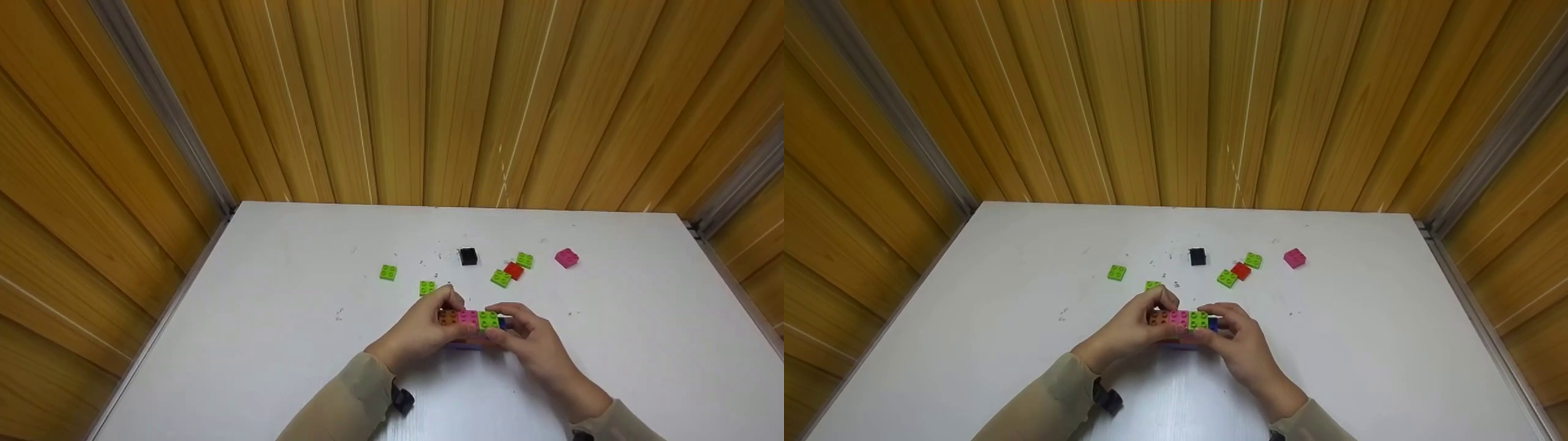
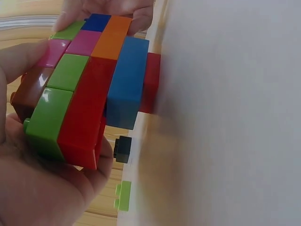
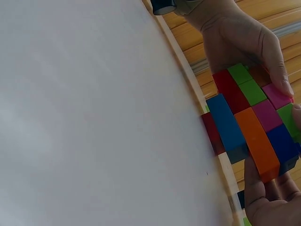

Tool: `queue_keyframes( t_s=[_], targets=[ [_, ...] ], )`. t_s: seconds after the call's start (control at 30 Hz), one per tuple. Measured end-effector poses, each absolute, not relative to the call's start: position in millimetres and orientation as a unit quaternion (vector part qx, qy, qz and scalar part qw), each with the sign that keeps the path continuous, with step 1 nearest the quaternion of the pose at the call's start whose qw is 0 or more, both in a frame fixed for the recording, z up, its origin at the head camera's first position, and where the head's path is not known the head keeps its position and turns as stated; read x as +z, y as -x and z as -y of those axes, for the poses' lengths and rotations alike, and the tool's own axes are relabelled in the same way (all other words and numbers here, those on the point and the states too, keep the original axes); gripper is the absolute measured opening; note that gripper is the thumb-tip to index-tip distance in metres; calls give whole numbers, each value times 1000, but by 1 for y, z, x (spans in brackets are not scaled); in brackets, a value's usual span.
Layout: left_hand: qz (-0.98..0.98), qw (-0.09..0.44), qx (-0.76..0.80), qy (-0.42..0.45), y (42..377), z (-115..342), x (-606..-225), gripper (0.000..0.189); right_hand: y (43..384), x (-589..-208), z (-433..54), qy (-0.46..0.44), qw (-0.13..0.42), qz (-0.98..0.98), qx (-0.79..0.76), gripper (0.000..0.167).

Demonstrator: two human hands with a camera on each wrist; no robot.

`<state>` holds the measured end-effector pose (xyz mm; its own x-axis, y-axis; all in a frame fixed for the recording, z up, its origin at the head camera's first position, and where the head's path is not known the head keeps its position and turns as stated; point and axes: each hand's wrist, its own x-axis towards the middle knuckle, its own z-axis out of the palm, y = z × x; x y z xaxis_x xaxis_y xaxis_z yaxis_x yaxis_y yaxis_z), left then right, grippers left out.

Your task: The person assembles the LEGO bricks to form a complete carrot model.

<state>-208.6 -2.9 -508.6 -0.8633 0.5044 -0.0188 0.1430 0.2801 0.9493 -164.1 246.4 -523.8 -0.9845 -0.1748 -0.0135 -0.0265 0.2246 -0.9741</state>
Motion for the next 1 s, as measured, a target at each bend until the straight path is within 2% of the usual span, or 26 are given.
queue_keyframes(
  t_s=[0.13, 0.33, 0.53, 0.77, 1.0],
  targets=[
    [-789, 157, 557, -207, 210, 3, -508, 24, 167, -523, -246, 70, 59, -792, -603, 50],
    [-788, 155, 552, -224, 212, 2, -512, 22, 168, -521, -246, 68, 51, -809, -582, 43],
    [-786, 133, 551, -248, 209, 2, -521, 26, 164, -524, -245, 57, 47, -812, -579, 41],
    [-767, 101, 579, -256, 209, -1, -526, 21, 162, -526, -245, 47, 46, -805, -590, 40],
    [-761, 93, 589, -256, 212, -1, -528, 23, 165, -525, -243, 58, 47, -794, -603, 45]
  ],
)
